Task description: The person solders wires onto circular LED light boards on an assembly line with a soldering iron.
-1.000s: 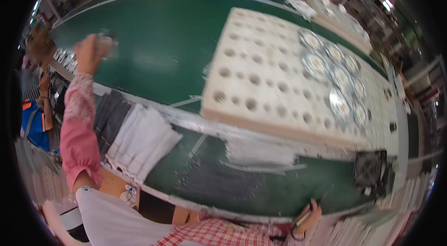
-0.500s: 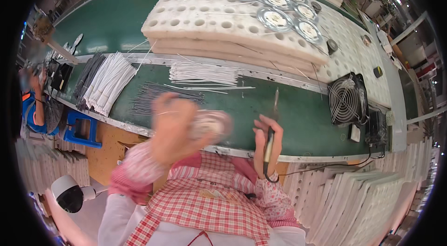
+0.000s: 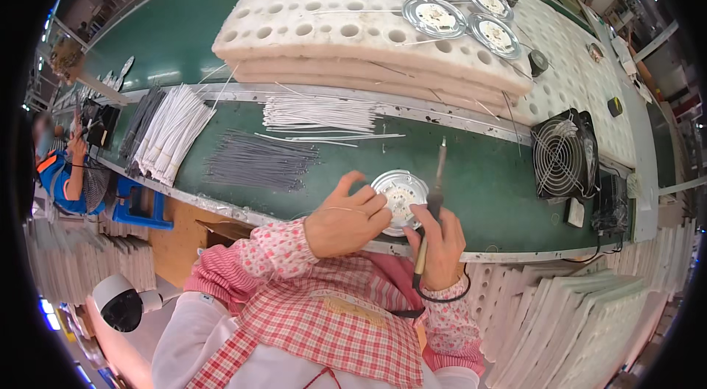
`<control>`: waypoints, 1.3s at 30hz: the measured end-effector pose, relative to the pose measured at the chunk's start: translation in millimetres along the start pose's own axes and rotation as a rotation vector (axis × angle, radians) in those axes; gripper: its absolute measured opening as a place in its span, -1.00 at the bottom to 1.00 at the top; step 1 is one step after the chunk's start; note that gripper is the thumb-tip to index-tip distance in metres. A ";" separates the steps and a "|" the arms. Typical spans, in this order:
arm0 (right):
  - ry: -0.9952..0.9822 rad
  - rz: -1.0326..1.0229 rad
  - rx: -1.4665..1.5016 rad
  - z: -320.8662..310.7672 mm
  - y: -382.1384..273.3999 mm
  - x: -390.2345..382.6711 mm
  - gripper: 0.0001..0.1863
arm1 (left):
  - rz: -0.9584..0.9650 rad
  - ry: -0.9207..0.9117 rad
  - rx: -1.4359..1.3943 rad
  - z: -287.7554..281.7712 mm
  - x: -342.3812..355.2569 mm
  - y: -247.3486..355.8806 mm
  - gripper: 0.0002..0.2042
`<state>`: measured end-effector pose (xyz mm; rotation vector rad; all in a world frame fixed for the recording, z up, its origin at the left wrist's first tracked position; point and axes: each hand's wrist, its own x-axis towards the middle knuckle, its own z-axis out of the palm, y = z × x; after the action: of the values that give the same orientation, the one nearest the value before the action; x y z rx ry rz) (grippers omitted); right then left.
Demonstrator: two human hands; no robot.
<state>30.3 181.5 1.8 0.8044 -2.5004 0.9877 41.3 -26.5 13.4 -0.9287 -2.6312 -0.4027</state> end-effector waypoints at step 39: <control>-0.111 0.632 1.467 30.7 -13.4 33.0 0.09 | -0.704 0.150 -0.979 -29.1 15.6 -25.3 -0.90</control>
<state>9.6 139.2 3.2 0.2728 -1.7226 3.1129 19.4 -47.5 42.0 -0.0824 -2.4743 -1.9329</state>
